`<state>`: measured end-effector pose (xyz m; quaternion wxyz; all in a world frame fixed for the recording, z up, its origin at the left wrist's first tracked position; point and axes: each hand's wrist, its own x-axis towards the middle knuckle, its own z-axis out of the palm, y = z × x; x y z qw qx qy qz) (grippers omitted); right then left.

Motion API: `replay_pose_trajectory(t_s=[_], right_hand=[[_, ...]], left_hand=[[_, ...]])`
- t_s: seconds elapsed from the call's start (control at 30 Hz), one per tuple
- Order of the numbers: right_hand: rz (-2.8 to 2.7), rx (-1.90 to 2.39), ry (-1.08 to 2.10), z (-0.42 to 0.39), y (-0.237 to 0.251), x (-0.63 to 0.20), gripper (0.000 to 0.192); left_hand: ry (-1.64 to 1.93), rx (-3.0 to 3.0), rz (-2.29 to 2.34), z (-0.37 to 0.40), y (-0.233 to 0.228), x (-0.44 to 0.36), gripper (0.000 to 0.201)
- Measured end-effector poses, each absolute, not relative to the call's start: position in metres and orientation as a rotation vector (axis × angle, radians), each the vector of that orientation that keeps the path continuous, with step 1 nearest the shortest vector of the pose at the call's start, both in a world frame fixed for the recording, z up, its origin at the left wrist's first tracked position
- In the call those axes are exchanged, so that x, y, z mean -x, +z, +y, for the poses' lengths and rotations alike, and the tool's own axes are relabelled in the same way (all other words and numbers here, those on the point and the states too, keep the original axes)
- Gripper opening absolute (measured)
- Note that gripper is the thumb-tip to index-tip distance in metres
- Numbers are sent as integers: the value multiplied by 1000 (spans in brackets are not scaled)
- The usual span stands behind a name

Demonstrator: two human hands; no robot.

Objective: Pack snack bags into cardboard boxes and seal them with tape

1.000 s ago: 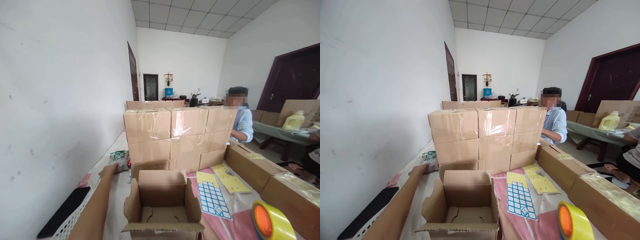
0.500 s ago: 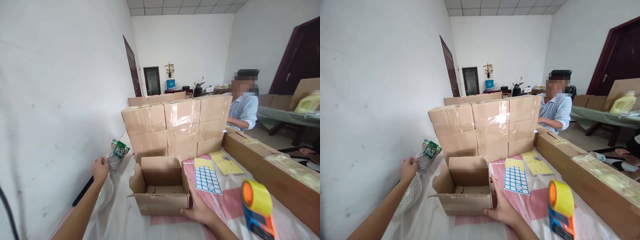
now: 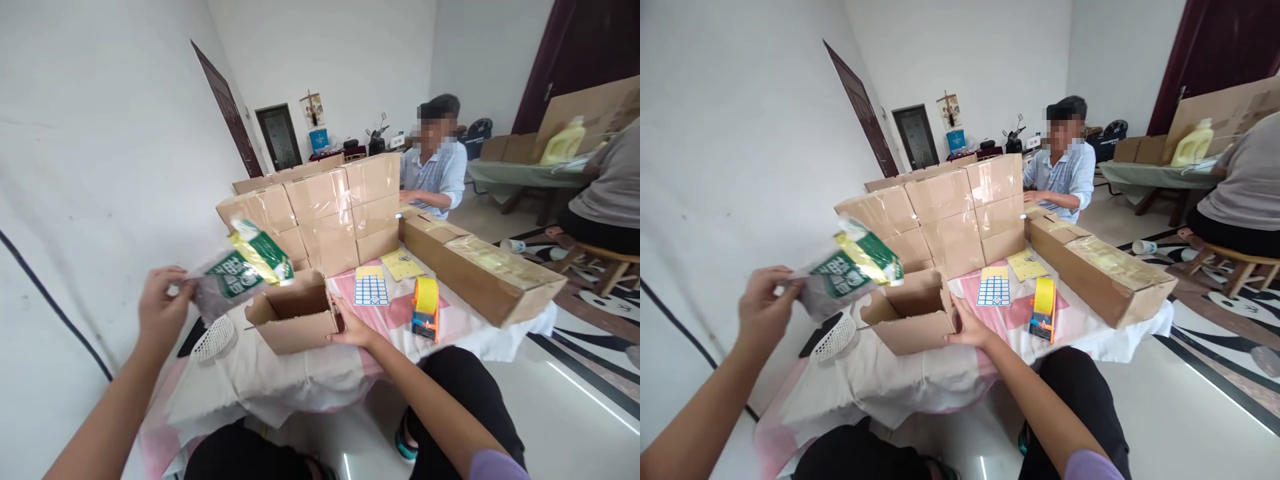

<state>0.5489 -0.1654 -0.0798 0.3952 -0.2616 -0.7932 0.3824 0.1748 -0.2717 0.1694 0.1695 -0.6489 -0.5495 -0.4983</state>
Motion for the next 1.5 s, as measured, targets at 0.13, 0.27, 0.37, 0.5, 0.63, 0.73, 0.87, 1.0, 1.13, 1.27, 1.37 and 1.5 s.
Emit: replay_pose_trajectory(t_s=[0.13, 0.27, 0.37, 0.5, 0.63, 0.73, 0.87, 1.0, 1.13, 1.27, 1.37, 1.5], right_hand=[[-2011, 633, 956, -168, -79, -550, 131], [-2000, 613, 969, -166, -81, -551, 134], [-1983, 630, 1001, -163, -82, -551, 137], [-1991, 608, 997, -162, -83, -551, 137], [-1998, 605, 978, -164, -80, -554, 128], [-1978, 582, 930, -167, -71, -555, 113], [-1992, 561, 870, -175, -51, -556, 98], [-2003, 661, 831, -185, -28, -550, 70], [-1981, 736, 759, -188, -2, -539, 41], [-1906, 812, 794, -180, 10, -528, 31], [-1822, 875, 924, -164, 8, -521, 54], [-1731, 818, 1001, -139, 5, -512, 90]], left_hand=[[-1435, 2077, -1593, -245, 159, -223, 30], [-1286, 2311, -1753, -212, 121, -239, 33], [-966, 2591, -1818, -193, 96, -250, 26], [-594, 2801, -1909, -187, 87, -252, 19], [-1041, 2290, -1983, -210, 77, -225, 41], [-1819, 1808, -1891, -237, 42, -209, 80], [-2162, 2173, -1713, -252, -17, -220, 113], [-2152, 1952, -1886, -252, -40, -245, 71], [-2353, 1502, -2039, -251, -35, -263, 68], [-2532, 1486, -1941, -243, -27, -274, 71], [-2599, 1527, -1925, -236, -23, -276, 61], [-2603, 1499, -1986, -232, -20, -277, 56]])
